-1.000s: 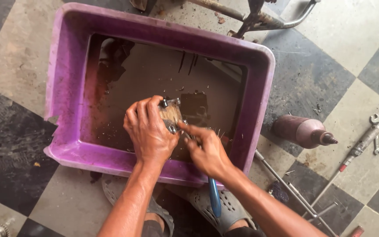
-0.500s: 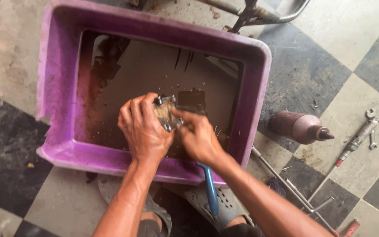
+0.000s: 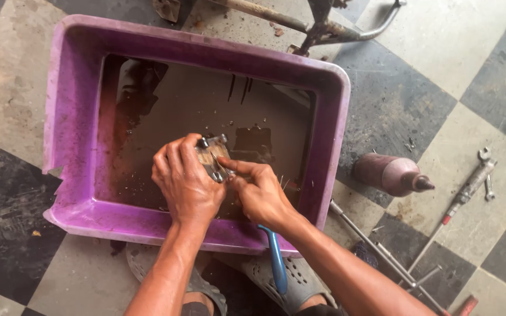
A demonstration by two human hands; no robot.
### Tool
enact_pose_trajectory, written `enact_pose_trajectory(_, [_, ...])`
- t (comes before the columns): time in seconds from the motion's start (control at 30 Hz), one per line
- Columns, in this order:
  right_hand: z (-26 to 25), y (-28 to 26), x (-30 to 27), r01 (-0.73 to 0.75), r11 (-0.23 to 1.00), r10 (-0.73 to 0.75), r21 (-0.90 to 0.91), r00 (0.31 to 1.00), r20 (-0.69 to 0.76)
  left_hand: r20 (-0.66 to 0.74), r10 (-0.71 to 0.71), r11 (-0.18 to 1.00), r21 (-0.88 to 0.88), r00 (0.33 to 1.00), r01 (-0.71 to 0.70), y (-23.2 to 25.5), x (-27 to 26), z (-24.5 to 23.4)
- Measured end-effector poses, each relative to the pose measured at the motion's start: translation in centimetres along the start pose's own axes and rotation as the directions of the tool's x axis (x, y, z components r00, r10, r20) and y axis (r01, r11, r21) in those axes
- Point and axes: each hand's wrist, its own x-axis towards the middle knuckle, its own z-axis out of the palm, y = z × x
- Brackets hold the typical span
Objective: Cleaning a motorcycle engine cylinder and components using a brush and solvent in a purple basin.
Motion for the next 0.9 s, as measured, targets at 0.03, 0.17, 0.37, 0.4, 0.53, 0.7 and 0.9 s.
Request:
enact_pose_trajectory(0.03, [0.1,0.9,0.3,-0.003,1.000,0.003,0.005,1.000,-0.005,0.006,0.005,1.000,-0.002,1.000,-0.005,-0.1,-0.2,0.2])
enact_pose_trajectory(0.17, [0.2,3.2,2.3,0.164,0.986,-0.164,0.028,0.986,0.011,-0.027,-0.013,0.998,0.057,1.000,0.015,0.1,0.2,0.2])
enact_pose_trajectory(0.37, [0.7,4.0,3.2,0.257,0.965,-0.255,0.048,0.966,-0.046,-0.010,-0.015,0.999,0.035,1.000,0.015,-0.1,0.0,0.4])
enact_pose_trajectory(0.4, [0.7,3.2,2.7,0.212,0.975,-0.214,0.067,0.977,0.018,-0.026,-0.012,0.998,0.066,1.000,0.013,-0.2,-0.1,0.7])
enact_pose_trajectory(0.53, [0.8,3.0,3.0,0.106,0.994,-0.108,-0.024,0.986,-0.129,0.005,-0.040,0.999,0.015,0.999,0.040,0.2,0.2,0.0])
enact_pose_trajectory(0.7, [0.4,3.8,4.2,0.259,0.965,-0.263,-0.046,0.958,-0.118,-0.034,-0.011,1.000,-0.001,0.999,0.011,0.4,0.5,0.1])
enact_pose_trajectory(0.9, [0.3,3.2,3.7,0.244,0.968,-0.248,-0.059,0.965,-0.088,-0.048,0.002,1.000,-0.007,0.999,-0.003,0.3,0.2,0.2])
